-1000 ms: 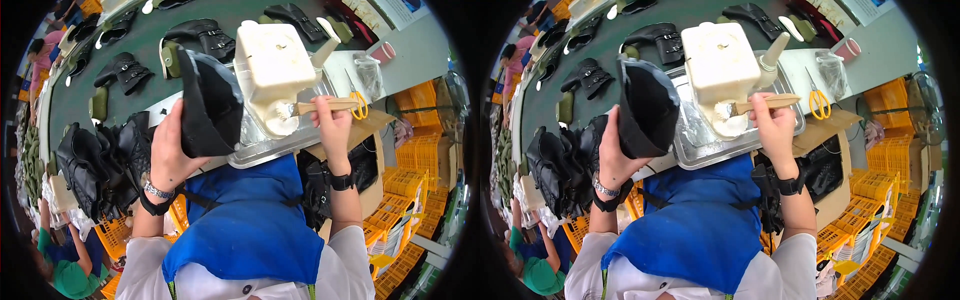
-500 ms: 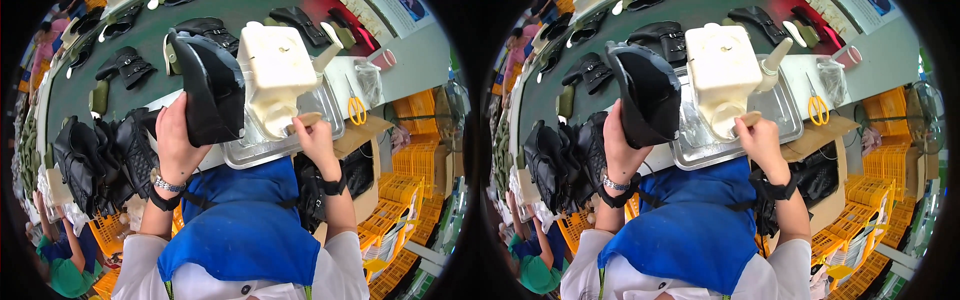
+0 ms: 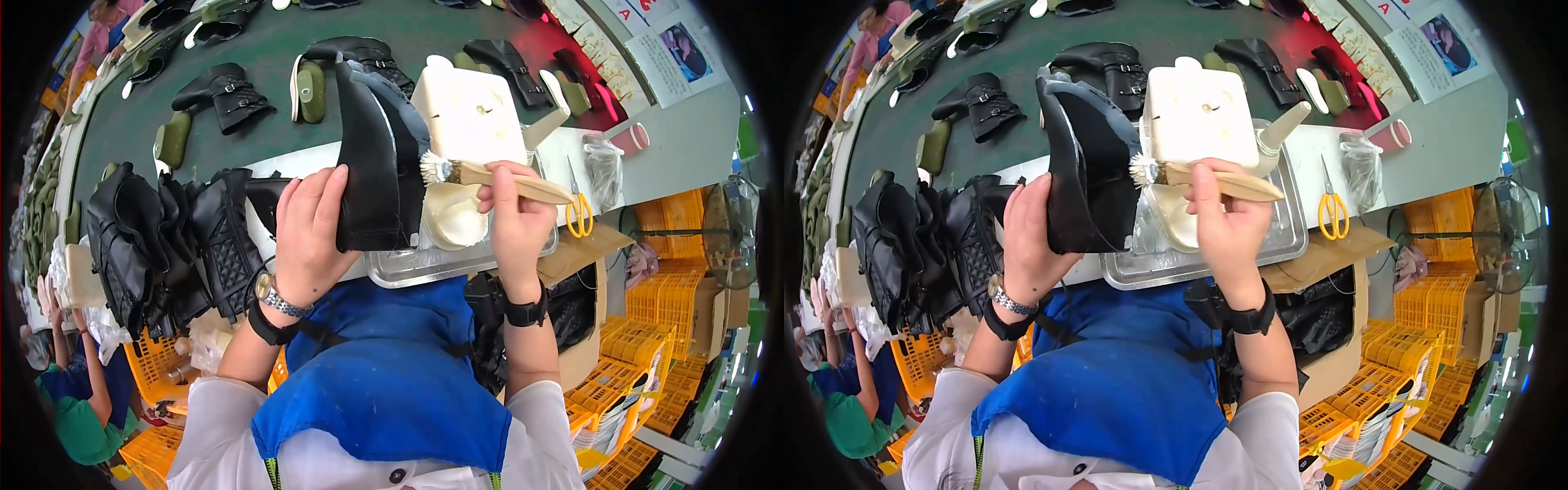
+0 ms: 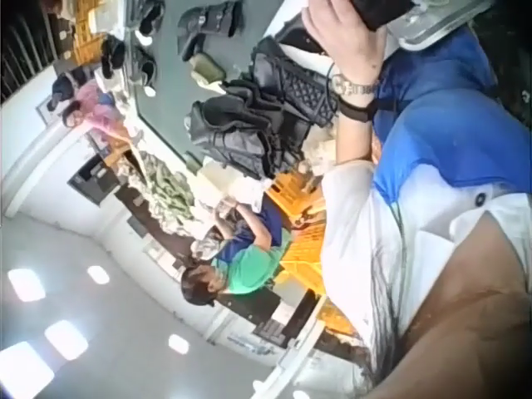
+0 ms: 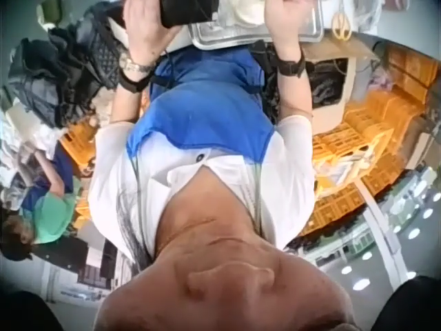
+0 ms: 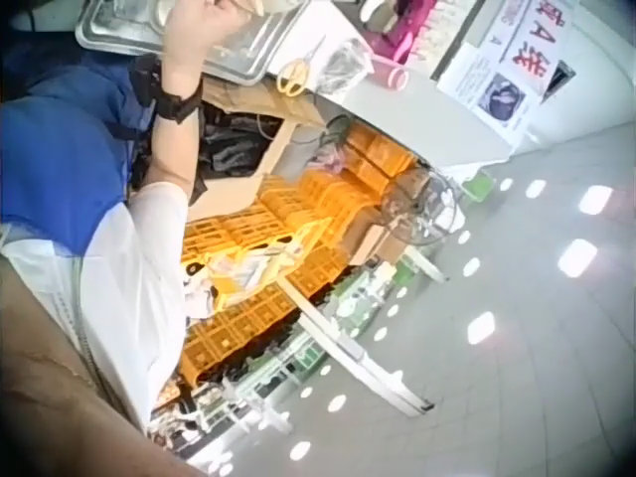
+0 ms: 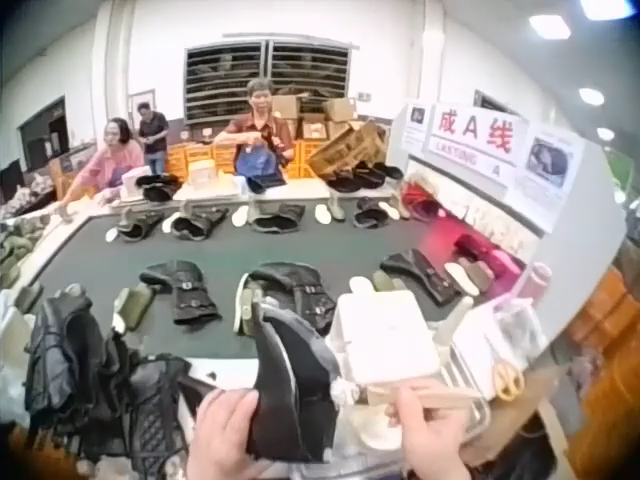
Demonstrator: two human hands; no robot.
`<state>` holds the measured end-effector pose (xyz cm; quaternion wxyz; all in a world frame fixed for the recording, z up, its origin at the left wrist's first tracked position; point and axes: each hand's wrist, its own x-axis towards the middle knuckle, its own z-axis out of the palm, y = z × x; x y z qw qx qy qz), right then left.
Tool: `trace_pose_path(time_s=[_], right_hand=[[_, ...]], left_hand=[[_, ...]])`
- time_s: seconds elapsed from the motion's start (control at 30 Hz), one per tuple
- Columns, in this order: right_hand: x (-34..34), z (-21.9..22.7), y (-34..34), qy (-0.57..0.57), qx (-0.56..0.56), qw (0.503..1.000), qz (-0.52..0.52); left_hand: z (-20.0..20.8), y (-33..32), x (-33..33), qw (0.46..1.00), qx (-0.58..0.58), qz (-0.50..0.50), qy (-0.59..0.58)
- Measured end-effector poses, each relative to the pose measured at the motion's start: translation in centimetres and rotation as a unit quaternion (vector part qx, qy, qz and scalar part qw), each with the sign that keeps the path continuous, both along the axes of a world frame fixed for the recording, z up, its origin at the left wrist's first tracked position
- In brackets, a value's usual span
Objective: The recorder is applying glue to the inside edges of black leather boots using a brush at a factory assembly line.
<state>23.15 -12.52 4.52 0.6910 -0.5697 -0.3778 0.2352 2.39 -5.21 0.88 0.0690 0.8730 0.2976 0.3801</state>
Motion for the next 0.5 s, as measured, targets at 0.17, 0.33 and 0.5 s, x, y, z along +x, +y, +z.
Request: trace_pose_path(time_s=[0.17, 0.33, 0.5], right_hand=[[-0.4, 0.2, 0.6, -0.205, 0.011, 0.979, 0.008], [-1.0, 1.2, 0.2, -0.281, -0.018, 0.957, 0.062], [-1.3, 2.1, -0.3, -0.293, -0.05, 0.946, 0.13]], left_hand=[[0.1, 0.3, -0.4, 0.999, 0.034, 0.018, 0.017], [-0.1, 0.6, -0.5, 0.998, 0.054, 0.035, 0.001], [-0.3, 0.9, -0.5, 0.997, 0.075, 0.036, -0.004]])
